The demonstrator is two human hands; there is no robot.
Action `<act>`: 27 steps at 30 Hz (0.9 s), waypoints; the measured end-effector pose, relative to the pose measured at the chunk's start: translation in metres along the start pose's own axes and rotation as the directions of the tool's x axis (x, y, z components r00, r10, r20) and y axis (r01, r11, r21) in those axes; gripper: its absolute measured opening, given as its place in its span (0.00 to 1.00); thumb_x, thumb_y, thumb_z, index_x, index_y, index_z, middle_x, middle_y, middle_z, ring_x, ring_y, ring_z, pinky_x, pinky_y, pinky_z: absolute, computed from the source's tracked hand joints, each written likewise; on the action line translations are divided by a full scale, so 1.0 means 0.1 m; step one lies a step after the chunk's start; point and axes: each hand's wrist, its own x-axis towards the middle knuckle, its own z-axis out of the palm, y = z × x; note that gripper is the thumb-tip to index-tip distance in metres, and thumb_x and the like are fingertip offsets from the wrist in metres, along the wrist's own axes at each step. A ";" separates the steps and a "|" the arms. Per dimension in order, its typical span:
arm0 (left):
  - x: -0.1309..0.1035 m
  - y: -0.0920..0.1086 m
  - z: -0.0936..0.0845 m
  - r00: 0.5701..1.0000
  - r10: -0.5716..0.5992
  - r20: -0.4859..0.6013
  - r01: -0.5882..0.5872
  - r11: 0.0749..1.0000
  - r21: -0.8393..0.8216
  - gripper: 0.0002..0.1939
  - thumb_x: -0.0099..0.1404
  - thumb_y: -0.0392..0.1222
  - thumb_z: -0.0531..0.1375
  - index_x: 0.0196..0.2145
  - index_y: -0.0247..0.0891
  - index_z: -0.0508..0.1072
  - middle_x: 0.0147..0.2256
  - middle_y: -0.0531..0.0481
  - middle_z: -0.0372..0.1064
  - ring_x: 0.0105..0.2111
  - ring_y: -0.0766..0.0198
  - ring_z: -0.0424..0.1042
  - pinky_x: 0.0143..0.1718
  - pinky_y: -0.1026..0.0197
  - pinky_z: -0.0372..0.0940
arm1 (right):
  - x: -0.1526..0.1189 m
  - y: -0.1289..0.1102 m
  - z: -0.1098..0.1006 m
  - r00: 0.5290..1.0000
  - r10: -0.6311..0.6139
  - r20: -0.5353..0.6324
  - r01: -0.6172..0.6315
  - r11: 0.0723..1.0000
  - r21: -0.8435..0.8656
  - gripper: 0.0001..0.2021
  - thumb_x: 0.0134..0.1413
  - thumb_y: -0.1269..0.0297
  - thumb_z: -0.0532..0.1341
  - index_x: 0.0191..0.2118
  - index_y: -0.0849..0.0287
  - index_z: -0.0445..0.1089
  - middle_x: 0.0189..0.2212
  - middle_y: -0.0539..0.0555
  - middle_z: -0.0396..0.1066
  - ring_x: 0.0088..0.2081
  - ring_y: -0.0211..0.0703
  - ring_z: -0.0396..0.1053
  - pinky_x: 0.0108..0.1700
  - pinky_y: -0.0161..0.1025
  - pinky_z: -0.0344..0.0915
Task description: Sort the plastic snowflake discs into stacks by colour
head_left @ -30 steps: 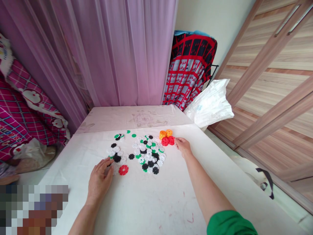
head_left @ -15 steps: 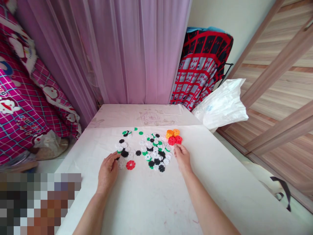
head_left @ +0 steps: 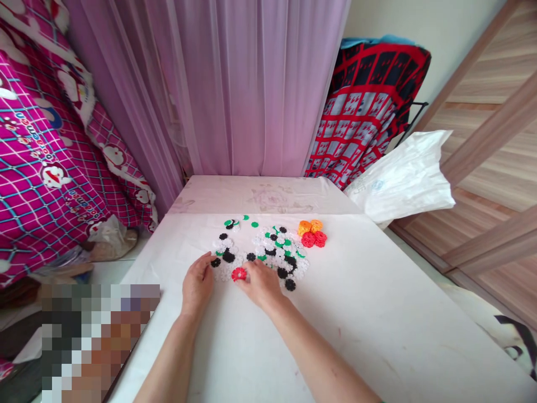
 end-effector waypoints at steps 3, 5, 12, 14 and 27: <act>0.00 0.01 -0.01 1.000 0.015 0.016 -0.015 1.000 0.014 0.18 0.61 0.40 0.52 0.42 0.41 0.78 0.51 0.46 0.76 0.50 0.56 0.75 0.55 0.51 0.68 | 0.04 -0.01 0.03 0.999 0.034 0.022 -0.036 0.996 0.085 0.10 0.51 0.58 0.66 0.41 0.52 0.75 0.40 0.52 0.75 0.39 0.43 0.73 0.39 0.36 0.63; -0.01 0.02 -0.02 0.999 0.017 0.030 -0.018 1.000 0.026 0.18 0.61 0.41 0.51 0.42 0.41 0.78 0.52 0.46 0.76 0.50 0.56 0.75 0.55 0.51 0.68 | 0.03 0.04 0.07 1.000 0.008 -0.002 -0.007 0.984 0.177 0.04 0.52 0.63 0.64 0.35 0.52 0.75 0.36 0.50 0.76 0.36 0.41 0.72 0.37 0.34 0.61; 0.00 0.01 -0.02 0.998 0.045 0.048 -0.048 0.997 0.061 0.18 0.62 0.45 0.52 0.42 0.43 0.78 0.52 0.47 0.75 0.51 0.54 0.74 0.55 0.51 0.68 | 0.03 0.77 -0.01 0.974 0.224 -0.037 -0.118 0.638 0.761 0.14 0.52 0.53 0.59 0.32 0.56 0.77 0.23 0.48 0.75 0.23 0.38 0.68 0.26 0.33 0.61; 0.00 -0.01 -0.01 0.996 0.062 0.058 -0.066 0.995 0.070 0.18 0.62 0.46 0.52 0.42 0.43 0.78 0.52 0.46 0.76 0.50 0.53 0.75 0.55 0.49 0.68 | 0.10 1.09 -0.15 0.907 0.410 -0.097 -0.153 0.534 0.831 0.15 0.45 0.51 0.63 0.33 0.57 0.77 0.25 0.50 0.76 0.23 0.39 0.69 0.26 0.34 0.63; 0.04 -0.03 -0.04 0.990 0.100 0.099 -0.113 0.985 0.131 0.19 0.63 0.49 0.52 0.43 0.43 0.78 0.52 0.46 0.76 0.48 0.53 0.76 0.53 0.49 0.69 | 0.49 1.91 -0.34 0.668 0.629 -0.399 -0.115 0.616 0.779 0.17 0.43 0.51 0.64 0.36 0.57 0.74 0.28 0.52 0.78 0.30 0.43 0.74 0.32 0.35 0.68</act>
